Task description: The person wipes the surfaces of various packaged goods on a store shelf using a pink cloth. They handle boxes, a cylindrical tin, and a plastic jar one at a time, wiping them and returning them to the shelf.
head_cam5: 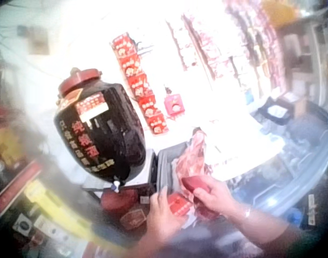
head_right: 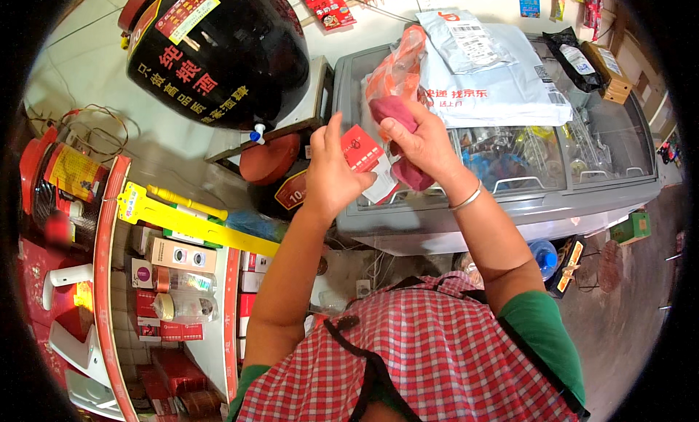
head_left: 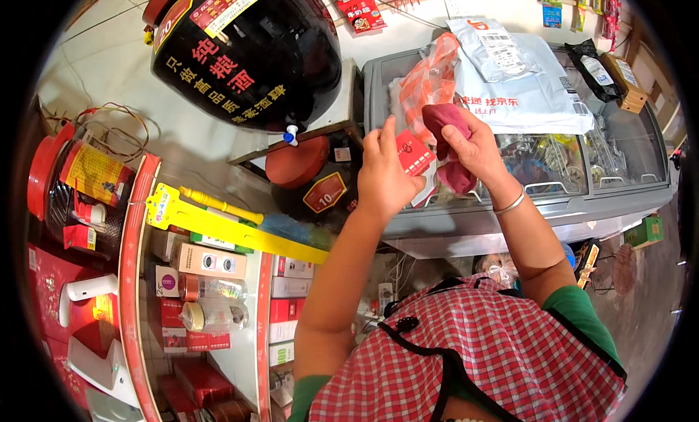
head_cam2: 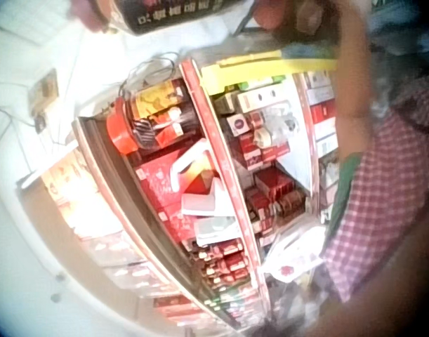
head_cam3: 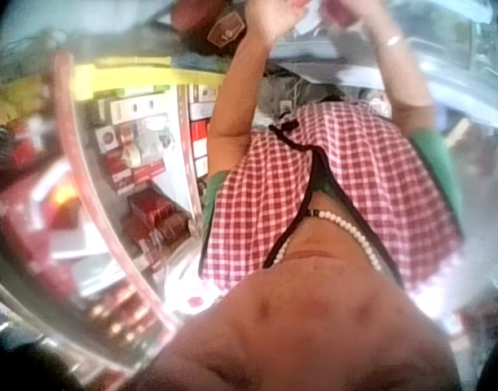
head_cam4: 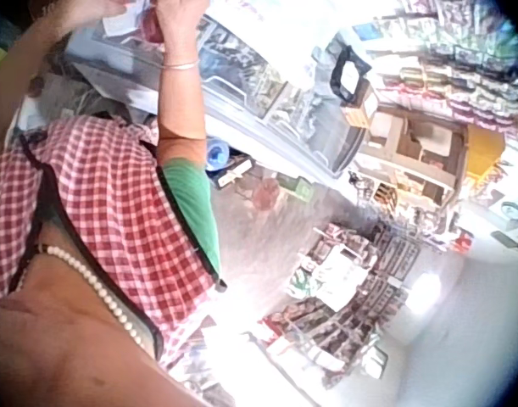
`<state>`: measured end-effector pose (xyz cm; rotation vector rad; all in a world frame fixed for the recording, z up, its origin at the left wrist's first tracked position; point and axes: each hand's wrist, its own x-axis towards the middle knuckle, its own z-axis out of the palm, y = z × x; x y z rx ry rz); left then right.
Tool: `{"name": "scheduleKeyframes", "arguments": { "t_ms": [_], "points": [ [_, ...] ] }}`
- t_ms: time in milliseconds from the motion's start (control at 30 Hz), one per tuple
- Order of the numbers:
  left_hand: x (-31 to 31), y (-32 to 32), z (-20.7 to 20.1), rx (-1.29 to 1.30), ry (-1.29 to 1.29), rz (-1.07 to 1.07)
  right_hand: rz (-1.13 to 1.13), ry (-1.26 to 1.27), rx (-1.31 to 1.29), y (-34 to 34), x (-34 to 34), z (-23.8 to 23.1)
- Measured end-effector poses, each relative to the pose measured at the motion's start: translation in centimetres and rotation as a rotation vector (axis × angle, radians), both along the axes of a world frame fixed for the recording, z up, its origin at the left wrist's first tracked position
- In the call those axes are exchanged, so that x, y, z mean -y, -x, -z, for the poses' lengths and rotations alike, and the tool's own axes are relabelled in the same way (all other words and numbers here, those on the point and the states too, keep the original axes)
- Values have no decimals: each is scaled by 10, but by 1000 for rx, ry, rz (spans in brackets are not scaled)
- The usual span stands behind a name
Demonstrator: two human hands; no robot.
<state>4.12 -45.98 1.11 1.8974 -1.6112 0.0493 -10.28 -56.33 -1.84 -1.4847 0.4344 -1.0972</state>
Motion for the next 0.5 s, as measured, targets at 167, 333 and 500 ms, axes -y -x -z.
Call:
{"name": "scheduleKeyframes", "arguments": {
  "t_ms": [167,333,500],
  "points": [
    [-5,6,23,-90,206,-45,251,1015,-304,-16,-21,-30],
    [-6,1,44,-279,297,-14,222,1234,-516,-27,-25,-37],
    [-8,3,47,-351,258,-16,368,1164,-672,-18,-8,-40]
  ]
}}
